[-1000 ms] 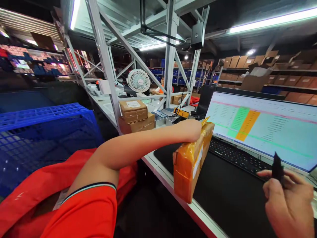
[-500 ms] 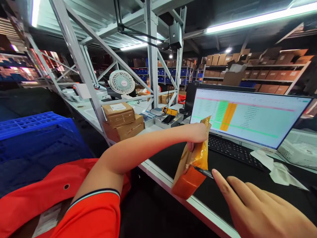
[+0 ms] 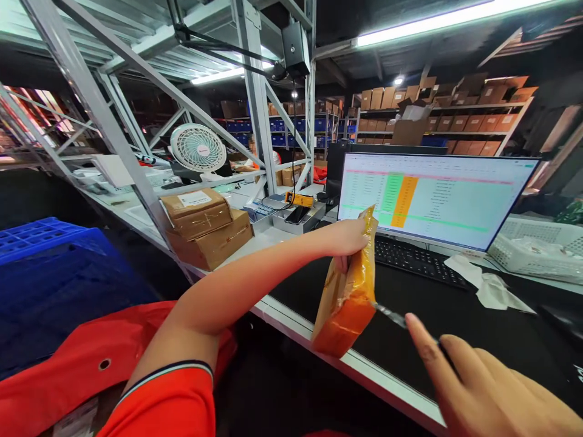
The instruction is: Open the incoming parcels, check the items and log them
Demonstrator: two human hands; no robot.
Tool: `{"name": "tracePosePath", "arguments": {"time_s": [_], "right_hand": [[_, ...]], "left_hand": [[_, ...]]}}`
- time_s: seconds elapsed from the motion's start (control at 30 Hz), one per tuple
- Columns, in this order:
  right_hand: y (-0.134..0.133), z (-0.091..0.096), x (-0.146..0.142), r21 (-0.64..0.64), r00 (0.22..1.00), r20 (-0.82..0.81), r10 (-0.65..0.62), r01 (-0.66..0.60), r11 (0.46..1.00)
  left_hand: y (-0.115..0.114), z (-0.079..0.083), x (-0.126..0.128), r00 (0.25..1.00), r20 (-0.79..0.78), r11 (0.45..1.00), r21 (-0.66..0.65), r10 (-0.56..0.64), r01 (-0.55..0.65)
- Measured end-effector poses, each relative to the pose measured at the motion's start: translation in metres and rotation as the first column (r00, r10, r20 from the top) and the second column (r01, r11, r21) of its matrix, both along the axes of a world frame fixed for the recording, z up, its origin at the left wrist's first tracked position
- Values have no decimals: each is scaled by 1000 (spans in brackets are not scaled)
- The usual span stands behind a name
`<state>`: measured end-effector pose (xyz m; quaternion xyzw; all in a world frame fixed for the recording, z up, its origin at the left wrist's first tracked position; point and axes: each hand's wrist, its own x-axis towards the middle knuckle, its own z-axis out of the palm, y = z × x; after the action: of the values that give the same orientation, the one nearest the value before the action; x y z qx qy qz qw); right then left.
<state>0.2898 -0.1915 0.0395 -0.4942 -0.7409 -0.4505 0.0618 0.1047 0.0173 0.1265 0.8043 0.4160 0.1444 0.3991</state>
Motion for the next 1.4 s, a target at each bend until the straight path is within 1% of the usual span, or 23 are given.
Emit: {"name": "tracePosePath", "arguments": {"time_s": [0.1, 0.17, 0.27, 0.37, 0.43, 0.53, 0.6, 0.67, 0.73, 0.83, 0.9, 0.93, 1.0, 1.03, 1.07, 1.1, 1.13, 1.17, 1.23, 1.3, 1.33, 1.37, 1.4], "right_hand": [[11, -11, 23, -17, 990, -58, -127, 126, 992], [16, -17, 30, -31, 988, -91, -123, 121, 992], [11, -19, 25, -29, 989, -145, 21, -25, 999], [4, -10, 7, -5, 971, -121, 208, -210, 978], [5, -3, -8, 13, 961, -91, 259, -259, 966], [12, 6, -26, 20, 965, -73, 252, -251, 968], [15, 9, -30, 22, 972, -56, 230, -229, 973], [15, 9, -28, 25, 977, -49, 208, -207, 978], [13, 8, -20, 12, 972, -79, 222, -222, 975], [13, -1, 2, -24, 936, -229, 268, -281, 960], [18, -13, 25, -44, 908, -363, 210, -242, 969], [23, -22, 39, -55, 895, -426, 135, -174, 983], [38, -42, 75, -102, 851, -519, -74, 24, 995], [47, -54, 96, -158, 810, -551, -201, 135, 978], [56, -66, 118, -233, 760, -566, -319, 224, 946], [65, -79, 141, -343, 700, -565, -437, 282, 896], [73, -91, 163, -440, 637, -553, -537, 324, 837], [79, -103, 184, -497, 596, -537, -597, 349, 795], [87, -123, 217, -543, 570, -513, -641, 363, 757], [93, -132, 232, -533, 586, -491, -644, 382, 755], [96, -130, 231, -514, 604, -488, -630, 385, 767], [100, -124, 224, -479, 628, -501, -595, 372, 795], [103, -112, 210, -431, 665, -532, -524, 320, 844]], "left_hand": [[2, 0, -13, 1000, -4, 998, -65, -9, 9], [4, 0, -21, 1000, 2, 996, -88, -18, 19], [5, 0, -26, 999, 32, 995, -95, -30, 33], [1, -2, -26, 995, 96, 994, -109, -9, 20], [0, -4, -24, 989, 147, 992, -125, 12, 7], [2, -9, -24, 980, 198, 988, -153, 32, -1], [6, -16, -25, 965, 255, 985, -174, 56, -11], [12, -26, -29, 932, 354, 975, -224, 73, 9], [18, -40, -33, 879, 473, 954, -286, 58, 91], [23, -61, -40, 773, 634, 923, -318, 37, 216], [22, -70, -43, 717, 695, 927, -304, 58, 219], [21, -72, -44, 703, 708, 935, -290, 68, 203], [18, -72, -46, 706, 706, 958, -242, 64, 154], [17, -71, -46, 723, 689, 970, -207, 54, 125], [15, -70, -46, 744, 666, 981, -172, 47, 93], [15, -69, -46, 766, 642, 988, -143, 46, 60], [14, -68, -46, 782, 621, 992, -122, 55, 27], [14, -67, -46, 791, 608, 994, -113, 71, -2], [13, -68, -45, 783, 613, 991, -125, 106, -36], [12, -69, -43, 762, 635, 987, -153, 130, -41], [11, -70, -42, 752, 644, 985, -166, 139, -39], [10, -71, -40, 745, 651, 984, -175, 144, -37], [9, -71, -38, 739, 657, 983, -180, 148, -37]]}}
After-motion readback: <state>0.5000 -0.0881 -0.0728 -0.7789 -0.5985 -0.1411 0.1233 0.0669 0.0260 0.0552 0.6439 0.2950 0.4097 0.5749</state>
